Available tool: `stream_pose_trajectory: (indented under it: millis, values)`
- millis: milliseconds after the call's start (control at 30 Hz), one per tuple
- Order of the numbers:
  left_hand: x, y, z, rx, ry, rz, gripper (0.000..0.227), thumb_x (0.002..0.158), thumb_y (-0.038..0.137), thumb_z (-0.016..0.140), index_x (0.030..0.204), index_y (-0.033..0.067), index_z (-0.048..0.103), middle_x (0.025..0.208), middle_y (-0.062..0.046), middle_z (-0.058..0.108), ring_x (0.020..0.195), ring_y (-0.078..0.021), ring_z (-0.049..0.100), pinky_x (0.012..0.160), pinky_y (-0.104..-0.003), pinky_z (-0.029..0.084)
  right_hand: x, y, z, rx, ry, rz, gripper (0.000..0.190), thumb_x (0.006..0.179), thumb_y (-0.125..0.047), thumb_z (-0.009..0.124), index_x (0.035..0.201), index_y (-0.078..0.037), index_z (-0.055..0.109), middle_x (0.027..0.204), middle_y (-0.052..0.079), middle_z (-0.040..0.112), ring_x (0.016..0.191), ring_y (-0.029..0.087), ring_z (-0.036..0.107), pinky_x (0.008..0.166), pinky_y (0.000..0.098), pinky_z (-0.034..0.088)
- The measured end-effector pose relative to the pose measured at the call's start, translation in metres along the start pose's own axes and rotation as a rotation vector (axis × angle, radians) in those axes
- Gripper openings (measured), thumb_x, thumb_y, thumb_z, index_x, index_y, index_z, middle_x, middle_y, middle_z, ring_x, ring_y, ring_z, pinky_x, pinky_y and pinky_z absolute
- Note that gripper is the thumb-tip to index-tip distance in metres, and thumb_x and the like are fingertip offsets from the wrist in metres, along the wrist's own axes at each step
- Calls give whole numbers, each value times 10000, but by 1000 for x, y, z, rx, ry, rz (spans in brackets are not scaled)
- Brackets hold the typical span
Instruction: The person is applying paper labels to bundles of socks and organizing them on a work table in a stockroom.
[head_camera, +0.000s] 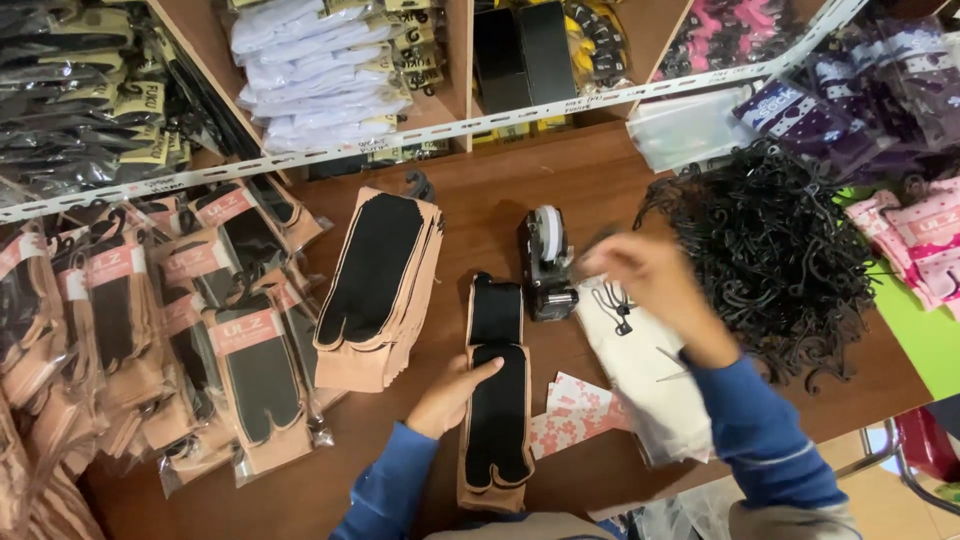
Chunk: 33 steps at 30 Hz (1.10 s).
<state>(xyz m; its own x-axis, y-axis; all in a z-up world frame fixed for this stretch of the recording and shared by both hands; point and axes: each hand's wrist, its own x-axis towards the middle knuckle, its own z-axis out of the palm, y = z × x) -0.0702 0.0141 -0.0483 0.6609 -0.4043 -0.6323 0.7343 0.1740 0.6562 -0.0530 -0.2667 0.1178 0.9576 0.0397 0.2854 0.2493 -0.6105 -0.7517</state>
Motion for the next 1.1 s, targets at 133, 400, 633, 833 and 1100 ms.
stream_pose_trajectory:
  millis: [133, 400, 633, 833, 1100]
  values:
    - [-19, 0, -3, -32, 51, 33, 322, 848, 163, 886, 1075, -28, 761, 936, -232, 781, 787, -323, 779, 650, -435, 672, -5, -30, 84, 174, -192, -20, 159, 923, -28, 694, 1035, -92, 786, 968, 137, 813, 993, 306, 764, 874, 431, 603]
    - [-28, -23, -14, 269, 301, 344, 473, 922, 214, 826, 919, 147, 358, 663, 84, 273, 633, -54, 276, 587, -260, 256, -2, 17, 178, 69, -514, -35, 160, 979, -46, 623, 1021, -47, 777, 999, 96, 797, 914, 206, 769, 835, 317, 621]
    - [-25, -27, -22, 328, 287, 387, 434, 922, 233, 809, 938, 140, 386, 680, 67, 315, 663, -73, 308, 642, -268, 310, -8, 28, 133, -226, -771, -70, 267, 987, 28, 449, 914, -83, 681, 809, 59, 531, 774, 193, 544, 697, 347, 392]
    - [-67, -19, -49, 1063, 168, 651, 779, 736, 572, 874, 1220, -5, 677, 1307, -170, 550, 1188, -339, 580, 988, -482, 527, 33, -34, 88, -93, -888, 235, 247, 1029, -101, 517, 1036, -135, 761, 1132, 21, 794, 752, 166, 780, 714, 294, 574]
    - [-185, 86, -34, 650, 246, 643, 469, 1052, 368, 367, 1284, 82, 657, 1259, -115, 747, 1221, -179, 658, 1103, -335, 431, 136, -145, 33, -111, -548, -251, 183, 1046, -88, 549, 1028, -146, 721, 935, 17, 757, 702, 99, 675, 661, 259, 584]
